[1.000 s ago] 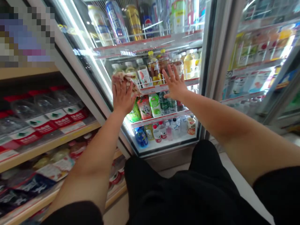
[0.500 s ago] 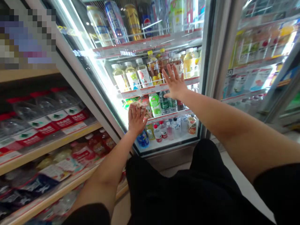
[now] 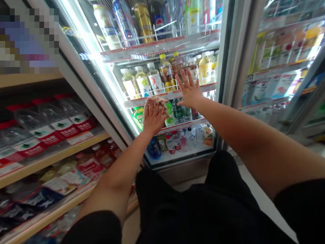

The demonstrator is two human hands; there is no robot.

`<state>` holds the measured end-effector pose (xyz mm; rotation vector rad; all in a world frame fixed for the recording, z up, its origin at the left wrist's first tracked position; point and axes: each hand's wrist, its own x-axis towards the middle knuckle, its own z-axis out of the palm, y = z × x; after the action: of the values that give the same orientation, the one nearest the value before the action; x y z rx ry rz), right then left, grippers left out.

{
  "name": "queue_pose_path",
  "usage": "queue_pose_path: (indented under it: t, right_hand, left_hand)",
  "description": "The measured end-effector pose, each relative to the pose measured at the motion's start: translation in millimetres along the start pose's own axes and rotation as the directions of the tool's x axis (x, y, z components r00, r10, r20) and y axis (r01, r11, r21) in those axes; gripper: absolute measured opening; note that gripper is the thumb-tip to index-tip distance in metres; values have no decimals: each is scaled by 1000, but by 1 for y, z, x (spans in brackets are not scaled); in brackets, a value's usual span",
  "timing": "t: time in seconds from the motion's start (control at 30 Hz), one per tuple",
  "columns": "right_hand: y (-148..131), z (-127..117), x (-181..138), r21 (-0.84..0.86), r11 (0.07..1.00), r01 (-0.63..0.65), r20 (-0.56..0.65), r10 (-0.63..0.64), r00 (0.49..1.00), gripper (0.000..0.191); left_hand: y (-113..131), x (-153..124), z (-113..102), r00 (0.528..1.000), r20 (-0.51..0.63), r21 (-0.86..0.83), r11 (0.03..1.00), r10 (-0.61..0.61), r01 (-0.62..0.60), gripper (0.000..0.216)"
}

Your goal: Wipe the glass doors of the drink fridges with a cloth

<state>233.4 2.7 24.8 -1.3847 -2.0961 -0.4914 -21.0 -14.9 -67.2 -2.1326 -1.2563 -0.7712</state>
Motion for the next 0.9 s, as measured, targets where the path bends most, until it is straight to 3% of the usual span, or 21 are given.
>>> queue_pose_path:
  t: [0.13, 0.33, 0.53, 0.67, 0.73, 0.8, 0.9]
  right_hand:
    - [-2, -1, 0, -60, 997, -39, 16, 40, 999, 130]
    - [1, 0, 0, 37, 999, 13, 3, -13, 1000, 120]
    - [4, 8, 2, 24, 999, 23, -46, -22, 999, 128]
    - [4, 5, 3, 127, 988, 91, -156, -71, 985, 110]
    - [-1, -3, 2, 160, 970, 182, -250, -138, 958, 98]
    - [-13, -12, -1, 133, 930, 343, -311, -289, 905, 85]
    - [-37, -15, 1, 92, 818, 568, -241, -535, 810, 72]
  left_hand:
    - [8, 23, -7, 998, -60, 6, 1000, -3, 4, 64]
    - [18, 1, 11, 995, 72, -40, 997, 69, -66, 58]
    - [-13, 63, -29, 990, -138, -72, 996, 36, -46, 67]
    - [-9, 72, -31, 990, -141, -74, 997, 27, -38, 69]
    - [-2, 64, -23, 992, -96, -67, 994, 77, -83, 64]
    - [4, 58, -16, 989, -84, -63, 990, 120, -125, 57]
    - [1, 56, -18, 973, -126, -63, 977, 195, -204, 53]
